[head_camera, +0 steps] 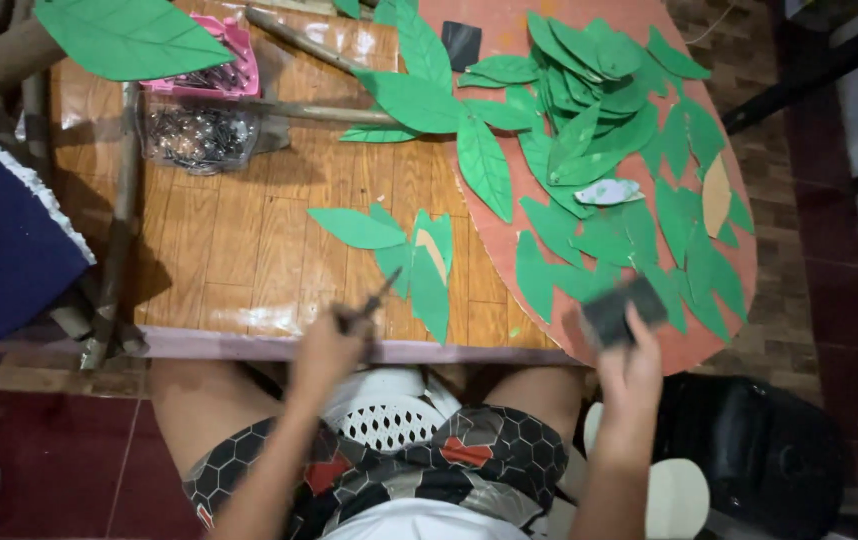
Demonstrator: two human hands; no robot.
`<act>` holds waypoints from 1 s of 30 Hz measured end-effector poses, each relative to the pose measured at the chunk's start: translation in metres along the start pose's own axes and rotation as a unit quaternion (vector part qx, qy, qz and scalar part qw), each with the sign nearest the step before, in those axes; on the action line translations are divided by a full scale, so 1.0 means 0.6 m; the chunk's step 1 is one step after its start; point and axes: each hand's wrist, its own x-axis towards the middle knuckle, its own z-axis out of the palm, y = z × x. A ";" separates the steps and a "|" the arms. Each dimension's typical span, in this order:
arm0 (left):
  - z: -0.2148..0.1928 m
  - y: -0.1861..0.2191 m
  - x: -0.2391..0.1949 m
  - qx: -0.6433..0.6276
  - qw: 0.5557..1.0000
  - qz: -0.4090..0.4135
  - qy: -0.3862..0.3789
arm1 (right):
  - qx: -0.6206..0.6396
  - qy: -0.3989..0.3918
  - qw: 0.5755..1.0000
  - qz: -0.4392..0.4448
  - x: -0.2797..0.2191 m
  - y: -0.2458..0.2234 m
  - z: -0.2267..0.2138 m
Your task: Attaching green paper leaves to a larger craft structure to simulate a tree or plant.
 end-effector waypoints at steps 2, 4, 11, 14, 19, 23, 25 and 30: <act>-0.067 -0.003 0.041 -0.081 0.993 0.053 0.060 | 0.115 0.039 0.988 0.095 -0.024 0.019 -0.073; -0.133 -0.312 0.406 0.112 0.969 0.143 0.168 | 0.129 0.006 0.986 0.108 -0.023 0.070 -0.171; -0.375 -0.156 0.471 0.148 0.925 0.294 0.191 | 0.142 -0.036 0.981 0.130 -0.134 0.110 -0.156; -0.358 -0.155 0.456 0.255 0.887 0.238 0.303 | 0.139 0.006 0.984 0.113 -0.144 0.107 -0.140; -0.192 0.016 0.259 0.134 0.954 0.219 0.154 | 0.069 0.012 0.995 0.074 -0.114 0.103 -0.136; -0.002 0.007 0.208 0.218 0.917 0.327 0.064 | 0.008 0.129 0.988 0.081 -0.114 0.102 -0.045; 0.029 -0.022 0.244 0.236 0.917 0.313 0.070 | 0.035 0.101 0.991 0.086 -0.123 0.102 -0.008; 0.026 -0.032 0.289 0.312 0.907 0.273 0.066 | 0.052 0.061 0.994 0.074 -0.096 0.149 -0.007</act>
